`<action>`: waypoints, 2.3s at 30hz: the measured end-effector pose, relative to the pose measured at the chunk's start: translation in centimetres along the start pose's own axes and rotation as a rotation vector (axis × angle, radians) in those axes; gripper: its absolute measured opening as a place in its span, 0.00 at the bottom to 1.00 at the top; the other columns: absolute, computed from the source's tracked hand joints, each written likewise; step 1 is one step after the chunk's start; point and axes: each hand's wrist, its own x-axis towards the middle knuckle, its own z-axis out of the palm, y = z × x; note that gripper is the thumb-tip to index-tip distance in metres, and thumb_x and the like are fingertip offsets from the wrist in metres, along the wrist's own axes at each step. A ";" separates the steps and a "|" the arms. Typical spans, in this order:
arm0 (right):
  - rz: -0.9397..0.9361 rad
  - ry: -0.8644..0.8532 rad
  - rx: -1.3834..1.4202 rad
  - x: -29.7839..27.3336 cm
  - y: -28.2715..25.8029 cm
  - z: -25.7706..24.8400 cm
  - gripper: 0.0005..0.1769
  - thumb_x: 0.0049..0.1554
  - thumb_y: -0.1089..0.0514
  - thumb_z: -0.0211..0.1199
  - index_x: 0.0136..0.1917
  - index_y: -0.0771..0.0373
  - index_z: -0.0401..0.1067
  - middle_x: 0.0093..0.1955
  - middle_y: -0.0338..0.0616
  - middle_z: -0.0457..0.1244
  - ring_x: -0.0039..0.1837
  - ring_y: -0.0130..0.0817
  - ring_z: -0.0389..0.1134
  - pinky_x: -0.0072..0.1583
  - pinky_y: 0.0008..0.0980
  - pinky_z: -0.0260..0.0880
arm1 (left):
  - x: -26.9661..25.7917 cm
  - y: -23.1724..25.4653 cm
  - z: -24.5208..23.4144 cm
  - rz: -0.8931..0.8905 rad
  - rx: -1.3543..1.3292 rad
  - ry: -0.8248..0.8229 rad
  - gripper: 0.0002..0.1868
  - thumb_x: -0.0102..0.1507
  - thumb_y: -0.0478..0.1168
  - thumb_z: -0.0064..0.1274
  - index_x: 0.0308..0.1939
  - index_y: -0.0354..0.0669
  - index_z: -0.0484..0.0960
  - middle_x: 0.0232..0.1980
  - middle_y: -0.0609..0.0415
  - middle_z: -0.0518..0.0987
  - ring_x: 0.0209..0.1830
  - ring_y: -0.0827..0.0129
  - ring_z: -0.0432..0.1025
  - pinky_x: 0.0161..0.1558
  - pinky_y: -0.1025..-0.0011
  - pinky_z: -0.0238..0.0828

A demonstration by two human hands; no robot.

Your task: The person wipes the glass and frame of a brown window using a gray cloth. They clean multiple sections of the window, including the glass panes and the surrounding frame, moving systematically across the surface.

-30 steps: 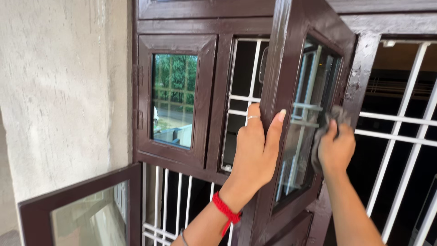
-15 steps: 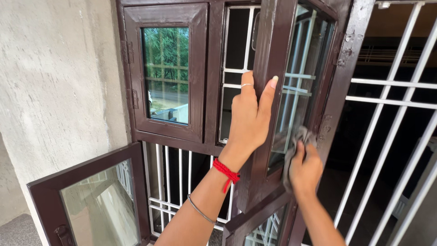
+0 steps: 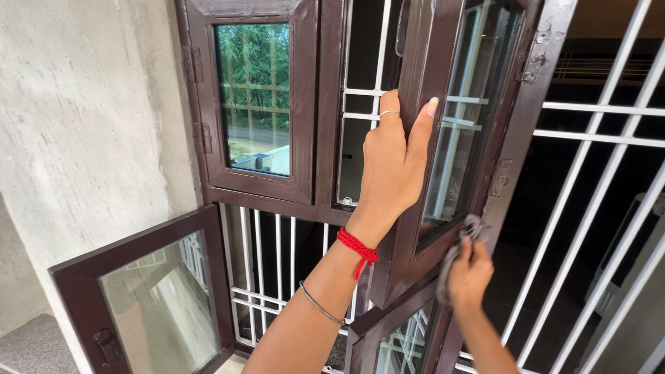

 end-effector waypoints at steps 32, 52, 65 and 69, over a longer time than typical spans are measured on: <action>-0.873 -0.021 0.174 -4.4 -18.4 1.0 0.23 0.61 0.72 0.50 0.69 0.69 0.70 0.65 0.60 0.65 0.67 0.52 0.70 0.68 0.38 0.69 | -0.8 -4.6 -1.9 -0.175 -0.491 -0.221 0.58 0.68 0.76 0.18 0.78 0.21 0.53 0.80 0.35 0.60 0.82 0.55 0.52 0.79 0.65 0.39; -0.713 0.064 0.181 6.2 -16.7 2.6 0.15 0.73 0.60 0.49 0.67 0.70 0.70 0.62 0.52 0.66 0.64 0.46 0.69 0.65 0.43 0.67 | -2.7 -1.7 -1.5 -0.051 -0.259 -0.047 0.24 0.75 0.51 0.42 0.61 0.31 0.73 0.40 0.54 0.79 0.38 0.79 0.69 0.43 0.72 0.69; -0.801 0.021 0.270 6.8 -22.3 1.9 0.08 0.74 0.66 0.54 0.61 0.70 0.71 0.49 0.47 0.62 0.51 0.34 0.64 0.56 0.30 0.64 | -3.0 -1.2 -1.6 -0.067 -0.141 -0.029 0.24 0.74 0.50 0.40 0.62 0.31 0.71 0.25 0.51 0.72 0.20 0.74 0.63 0.25 0.68 0.59; -0.887 0.079 0.077 5.3 -22.2 1.0 0.12 0.68 0.71 0.57 0.64 0.70 0.73 0.47 0.52 0.60 0.48 0.40 0.64 0.50 0.31 0.63 | -3.0 -1.5 -1.6 -0.060 -0.158 -0.026 0.24 0.74 0.50 0.40 0.62 0.31 0.70 0.26 0.51 0.75 0.22 0.74 0.67 0.27 0.69 0.62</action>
